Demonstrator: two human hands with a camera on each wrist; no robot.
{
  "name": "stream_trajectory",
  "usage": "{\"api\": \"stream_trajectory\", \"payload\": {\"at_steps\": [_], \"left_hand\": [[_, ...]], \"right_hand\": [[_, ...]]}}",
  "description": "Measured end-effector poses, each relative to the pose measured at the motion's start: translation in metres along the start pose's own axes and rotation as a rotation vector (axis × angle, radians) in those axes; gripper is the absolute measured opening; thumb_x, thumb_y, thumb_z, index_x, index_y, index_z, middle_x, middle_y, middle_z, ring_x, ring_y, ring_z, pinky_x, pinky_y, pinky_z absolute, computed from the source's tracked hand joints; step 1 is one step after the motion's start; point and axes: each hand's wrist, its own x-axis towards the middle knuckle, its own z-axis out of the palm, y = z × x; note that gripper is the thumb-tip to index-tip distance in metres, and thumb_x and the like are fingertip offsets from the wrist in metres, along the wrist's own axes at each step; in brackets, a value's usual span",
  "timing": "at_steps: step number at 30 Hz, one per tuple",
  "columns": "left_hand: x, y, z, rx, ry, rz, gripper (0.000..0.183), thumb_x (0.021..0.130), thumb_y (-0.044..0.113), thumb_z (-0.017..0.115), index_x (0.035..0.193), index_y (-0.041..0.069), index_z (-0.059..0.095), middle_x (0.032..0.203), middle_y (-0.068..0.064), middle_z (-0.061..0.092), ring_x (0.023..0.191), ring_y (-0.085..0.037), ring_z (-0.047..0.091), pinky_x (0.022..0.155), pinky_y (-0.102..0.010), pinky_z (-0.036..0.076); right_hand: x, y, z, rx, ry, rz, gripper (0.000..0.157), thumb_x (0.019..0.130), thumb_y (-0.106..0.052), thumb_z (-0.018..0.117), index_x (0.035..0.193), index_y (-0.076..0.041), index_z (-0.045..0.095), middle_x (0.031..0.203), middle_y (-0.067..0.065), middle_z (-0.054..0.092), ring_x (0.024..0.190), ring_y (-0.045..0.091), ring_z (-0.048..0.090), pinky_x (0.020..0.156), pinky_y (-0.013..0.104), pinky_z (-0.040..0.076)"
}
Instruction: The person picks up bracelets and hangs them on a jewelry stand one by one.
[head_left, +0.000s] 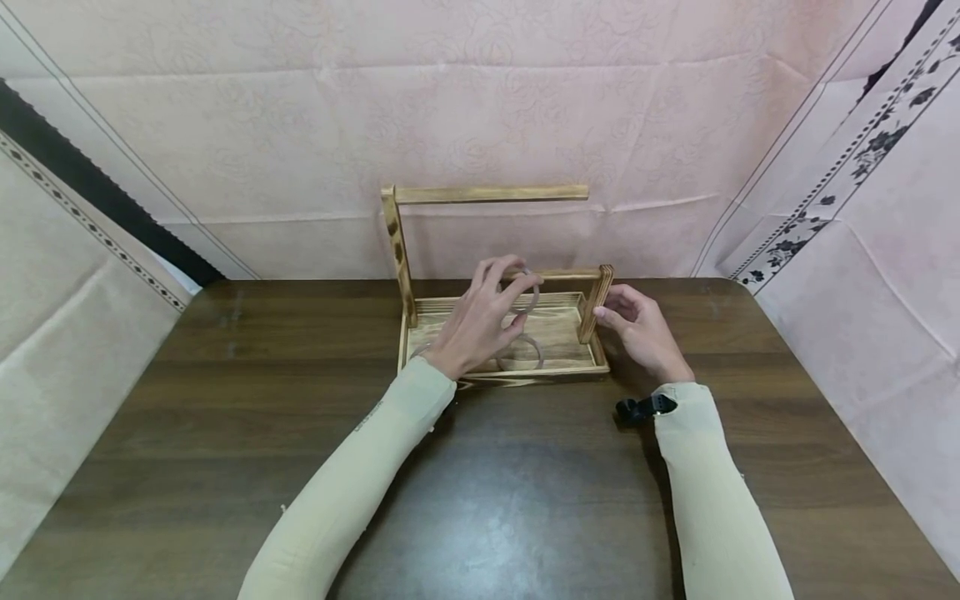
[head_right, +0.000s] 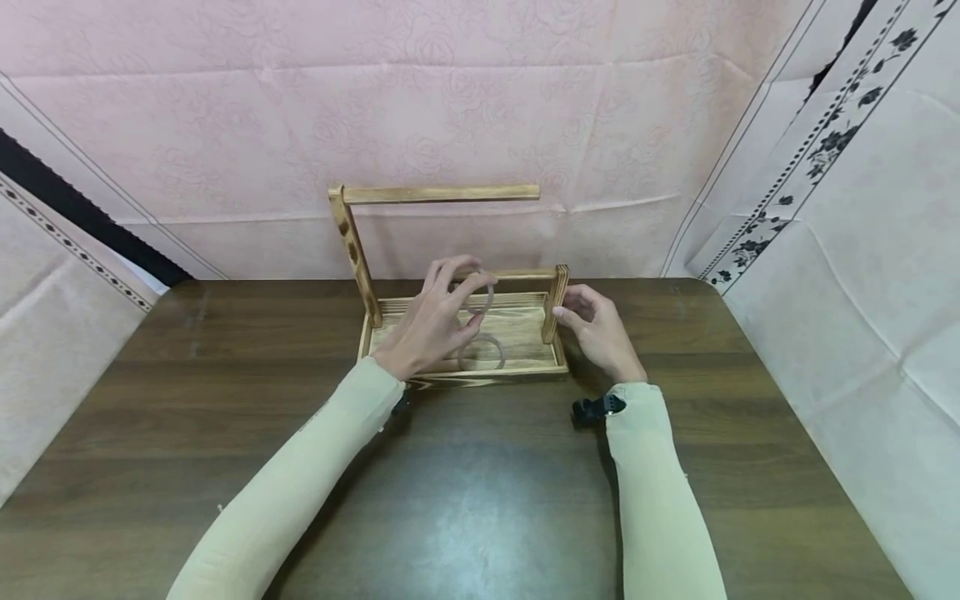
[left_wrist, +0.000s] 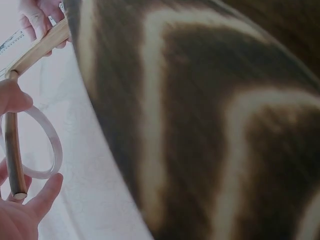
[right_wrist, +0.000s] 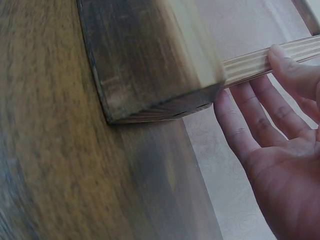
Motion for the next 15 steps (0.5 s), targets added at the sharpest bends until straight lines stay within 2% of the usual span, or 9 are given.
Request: {"api": "stream_trajectory", "payload": {"at_steps": [7, 15], "left_hand": [[0.0028, 0.0005, 0.0012, -0.017, -0.027, -0.011, 0.054, 0.089, 0.013, 0.076, 0.139, 0.021, 0.056, 0.149, -0.013, 0.045, 0.135, -0.032, 0.043, 0.087, -0.034, 0.061], [0.0052, 0.0037, 0.0040, -0.022, -0.039, -0.002, 0.055, 0.089, 0.014, 0.075, 0.139, 0.021, 0.055, 0.149, -0.012, 0.045, 0.136, -0.031, 0.043, 0.090, -0.033, 0.061]], "right_hand": [[0.0003, -0.0019, -0.0008, 0.010, -0.008, -0.004, 0.031, 0.102, -0.015, 0.063, 0.129, 0.001, 0.060, 0.120, 0.021, 0.066, 0.099, 0.005, 0.064, 0.085, 0.014, 0.054], [0.0001, -0.0003, 0.0005, -0.009, 0.010, 0.013, 0.028, 0.102, -0.016, 0.063, 0.127, -0.002, 0.061, 0.116, 0.015, 0.068, 0.099, 0.005, 0.064, 0.086, 0.016, 0.054]]}}
